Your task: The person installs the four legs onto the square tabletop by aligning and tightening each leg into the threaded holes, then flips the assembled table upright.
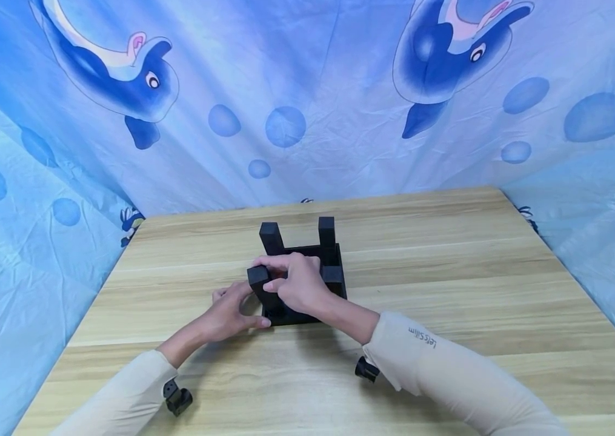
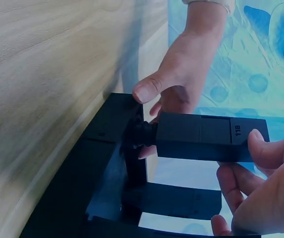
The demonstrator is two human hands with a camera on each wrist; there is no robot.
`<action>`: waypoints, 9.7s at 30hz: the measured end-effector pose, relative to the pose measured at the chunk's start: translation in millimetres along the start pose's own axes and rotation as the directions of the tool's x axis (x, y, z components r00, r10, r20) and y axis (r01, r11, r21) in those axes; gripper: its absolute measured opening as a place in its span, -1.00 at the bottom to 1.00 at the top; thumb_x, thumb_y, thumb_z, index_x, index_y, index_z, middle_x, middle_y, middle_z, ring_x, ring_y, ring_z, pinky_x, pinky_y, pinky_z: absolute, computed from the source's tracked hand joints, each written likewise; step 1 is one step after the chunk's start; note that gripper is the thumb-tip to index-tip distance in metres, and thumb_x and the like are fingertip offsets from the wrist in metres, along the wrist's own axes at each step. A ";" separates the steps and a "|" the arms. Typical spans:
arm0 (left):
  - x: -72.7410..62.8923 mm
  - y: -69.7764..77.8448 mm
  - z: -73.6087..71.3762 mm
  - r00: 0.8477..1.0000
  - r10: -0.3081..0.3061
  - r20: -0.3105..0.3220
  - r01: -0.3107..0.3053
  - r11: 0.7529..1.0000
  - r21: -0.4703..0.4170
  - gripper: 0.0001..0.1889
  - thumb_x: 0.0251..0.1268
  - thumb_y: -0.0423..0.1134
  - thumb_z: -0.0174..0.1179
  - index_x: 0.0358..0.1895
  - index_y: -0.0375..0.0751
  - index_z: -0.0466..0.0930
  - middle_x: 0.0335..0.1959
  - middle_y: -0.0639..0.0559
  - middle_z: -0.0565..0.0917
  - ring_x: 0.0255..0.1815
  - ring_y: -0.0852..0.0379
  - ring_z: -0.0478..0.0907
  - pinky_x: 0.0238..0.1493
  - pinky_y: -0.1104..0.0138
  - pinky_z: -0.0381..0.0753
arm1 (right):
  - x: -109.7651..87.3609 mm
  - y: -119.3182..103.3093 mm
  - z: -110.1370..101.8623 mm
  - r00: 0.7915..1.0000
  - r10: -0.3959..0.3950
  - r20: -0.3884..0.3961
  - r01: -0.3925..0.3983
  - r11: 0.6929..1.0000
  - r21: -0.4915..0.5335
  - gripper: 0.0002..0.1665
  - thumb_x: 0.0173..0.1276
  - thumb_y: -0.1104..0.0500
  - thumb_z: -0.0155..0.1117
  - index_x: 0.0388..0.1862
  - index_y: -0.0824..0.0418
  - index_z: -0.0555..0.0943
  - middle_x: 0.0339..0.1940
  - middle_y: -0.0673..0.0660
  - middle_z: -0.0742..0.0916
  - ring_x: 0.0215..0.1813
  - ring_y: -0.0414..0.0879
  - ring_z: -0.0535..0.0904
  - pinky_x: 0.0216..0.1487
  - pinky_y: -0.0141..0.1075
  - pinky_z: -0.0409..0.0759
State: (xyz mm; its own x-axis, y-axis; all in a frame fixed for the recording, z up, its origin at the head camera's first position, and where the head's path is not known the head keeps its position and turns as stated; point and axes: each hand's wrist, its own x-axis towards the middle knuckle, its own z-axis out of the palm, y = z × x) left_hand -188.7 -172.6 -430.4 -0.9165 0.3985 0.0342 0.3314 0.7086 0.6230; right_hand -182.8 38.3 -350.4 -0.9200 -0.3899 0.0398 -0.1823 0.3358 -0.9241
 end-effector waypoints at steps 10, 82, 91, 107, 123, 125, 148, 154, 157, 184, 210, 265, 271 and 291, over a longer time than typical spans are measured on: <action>0.5 1.8 -0.3 1.000 -0.022 0.006 0.022 1.000 0.000 -0.24 -0.11 -0.01 0.53 0.28 0.12 0.45 0.20 0.13 0.54 0.22 0.05 0.35 0.10 0.04 -0.05 | -0.3 8.1 6.2 0.999 -0.013 -0.030 0.012 0.999 -0.030 -0.47 0.27 0.37 0.29 0.14 -0.11 0.64 -0.14 -0.01 0.74 0.14 -0.05 0.50 -0.07 -0.26 0.56; -0.4 4.5 0.4 0.999 -0.033 0.017 0.032 0.999 0.025 -0.31 -0.10 -0.02 0.52 0.21 0.20 0.47 0.25 0.15 0.51 0.24 0.04 0.33 0.12 0.04 -0.06 | -4.8 10.7 -7.9 0.943 -0.269 0.195 0.320 0.894 -0.315 -0.43 0.30 0.19 0.32 0.31 -0.03 0.51 0.10 -0.14 0.66 0.13 -0.17 0.43 0.24 -0.02 0.09; 0.5 4.2 2.3 1.000 -0.024 0.002 0.023 1.000 0.014 -0.41 -0.11 -0.06 0.53 0.08 0.17 0.52 0.09 0.22 0.57 0.12 0.07 0.37 0.09 0.02 -0.04 | 0.9 12.8 4.2 0.978 -0.205 0.035 0.201 0.887 -0.415 -0.58 0.18 -0.09 0.42 -0.18 0.03 0.43 -0.30 -0.06 0.54 -0.19 -0.11 0.38 0.03 -0.12 0.26; 0.3 4.1 1.5 0.999 -0.028 0.015 0.028 1.000 0.014 -0.47 -0.11 -0.05 0.53 0.00 0.23 0.52 0.06 0.26 0.57 0.14 0.06 0.38 0.10 0.03 -0.07 | -6.9 -1.0 -5.6 0.956 -0.217 0.197 0.285 0.844 -0.454 -0.38 0.31 0.12 0.32 0.36 0.00 0.45 0.20 -0.08 0.61 0.19 -0.14 0.40 0.22 -0.02 0.10; -0.9 2.3 1.5 1.000 -0.011 0.006 0.011 1.000 0.013 -0.44 -0.10 -0.02 0.52 0.06 0.13 0.52 0.05 0.22 0.58 0.13 0.03 0.39 0.10 0.00 -0.04 | 0.2 -2.1 -2.3 0.991 -0.072 0.117 0.123 0.839 -0.530 -0.47 0.20 -0.27 0.33 -0.11 0.08 0.46 -0.22 0.00 0.58 -0.15 -0.05 0.43 -0.02 -0.14 0.33; -0.9 2.2 1.6 1.000 -0.015 0.008 0.015 1.000 0.013 -0.42 -0.10 -0.03 0.52 0.08 0.15 0.51 0.07 0.22 0.58 0.13 0.03 0.38 0.10 0.00 -0.05 | -0.8 -2.9 -4.2 0.987 -0.053 0.149 0.123 0.849 -0.513 -0.43 0.20 -0.24 0.34 0.03 0.06 0.47 -0.09 0.00 0.59 -0.05 -0.05 0.42 0.04 -0.11 0.33; 0.2 3.7 1.4 0.999 -0.033 0.027 0.032 0.999 0.015 -0.45 -0.07 -0.03 0.51 0.06 0.18 0.50 0.10 0.22 0.56 0.12 0.07 0.36 0.11 0.01 -0.07 | 4.0 -3.5 0.2 0.980 -0.086 0.179 0.163 0.865 -0.475 -0.44 0.15 -0.20 0.41 -0.09 0.10 0.43 -0.13 0.02 0.53 -0.05 -0.07 0.38 -0.05 -0.16 0.37; 0.6 3.6 2.0 0.999 -0.033 0.023 0.033 0.999 0.013 -0.43 -0.08 -0.01 0.51 0.08 0.21 0.51 0.14 0.24 0.55 0.17 0.06 0.35 0.10 0.03 -0.08 | 2.4 -8.3 -11.4 0.953 -0.128 0.275 0.247 0.854 -0.458 -0.32 0.27 0.02 0.37 0.34 0.07 0.37 0.23 0.04 0.51 0.28 -0.04 0.34 0.28 0.02 0.24; 0.2 3.9 1.5 0.999 -0.032 0.014 0.032 0.999 0.008 -0.37 -0.09 -0.02 0.52 0.15 0.20 0.50 0.19 0.22 0.54 0.21 0.06 0.34 0.09 0.04 -0.07 | 1.9 -9.7 -15.8 0.931 -0.156 0.329 0.296 0.851 -0.434 -0.36 0.32 0.19 0.32 0.37 0.08 0.38 0.31 0.05 0.49 0.35 -0.02 0.31 0.31 0.01 0.25; -0.6 4.1 -1.0 1.000 -0.023 0.019 0.022 1.000 0.020 -0.33 -0.05 -0.01 0.49 0.22 0.16 0.46 0.27 0.11 0.49 0.26 0.00 0.33 0.10 0.01 -0.05 | 6.1 -4.7 -16.5 0.892 -0.273 0.360 0.439 0.713 -0.546 -0.43 0.30 0.17 0.33 0.30 0.07 0.49 0.20 -0.03 0.61 0.29 -0.11 0.40 0.25 0.06 0.14; 1.4 2.5 1.7 1.000 -0.018 0.021 0.018 1.000 0.007 -0.37 -0.08 -0.03 0.51 0.16 0.20 0.49 0.23 0.19 0.51 0.21 0.04 0.35 0.09 0.04 -0.07 | 6.6 -8.4 -19.5 0.900 -0.270 0.341 0.427 0.703 -0.569 -0.43 0.26 0.20 0.37 0.27 -0.01 0.54 0.12 -0.05 0.65 0.23 -0.08 0.40 0.25 0.07 0.08; -4.3 -0.4 -12.0 0.987 0.128 -0.100 -0.117 0.987 0.112 -0.49 0.22 -0.33 0.30 0.26 -0.12 0.45 0.12 -0.07 0.57 0.22 -0.08 0.42 0.16 -0.16 0.25 | -17.0 12.5 -94.4 0.905 -0.405 0.129 0.383 0.646 -0.660 -0.46 0.27 0.40 0.29 0.22 0.08 0.58 0.07 0.10 0.66 0.18 0.07 0.49 0.08 0.07 0.22; -3.6 -1.0 -12.6 0.991 0.111 -0.076 -0.090 0.969 0.232 -0.47 0.27 -0.25 0.27 0.32 -0.08 0.41 0.14 -0.04 0.56 0.22 -0.04 0.42 0.04 0.00 0.30 | -18.8 35.7 -110.1 0.943 -0.325 0.073 0.290 0.693 -0.660 -0.42 0.28 0.41 0.26 0.28 0.15 0.52 0.09 0.19 0.65 0.23 0.15 0.43 0.13 0.23 0.21; 25.2 -9.8 -9.8 0.939 0.343 0.019 -0.283 0.741 0.609 -0.57 0.18 -0.28 0.31 0.14 -0.08 0.53 0.00 -0.02 0.61 0.10 -0.06 0.47 0.09 -0.01 0.28 | -6.4 105.0 -89.5 0.938 -0.287 0.194 0.311 0.456 -0.834 -0.65 -0.01 0.39 0.42 -0.17 0.22 0.70 -0.27 0.07 0.67 -0.19 0.00 0.49 -0.24 -0.09 0.34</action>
State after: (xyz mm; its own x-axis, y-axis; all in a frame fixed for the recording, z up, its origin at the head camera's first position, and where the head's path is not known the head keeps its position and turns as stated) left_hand -217.2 -175.2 -428.0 -0.7430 0.6282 0.2310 0.6412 0.7670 -0.0235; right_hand -227.1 152.8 -413.7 -0.7436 -0.6283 0.2286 -0.6590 0.7465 -0.0919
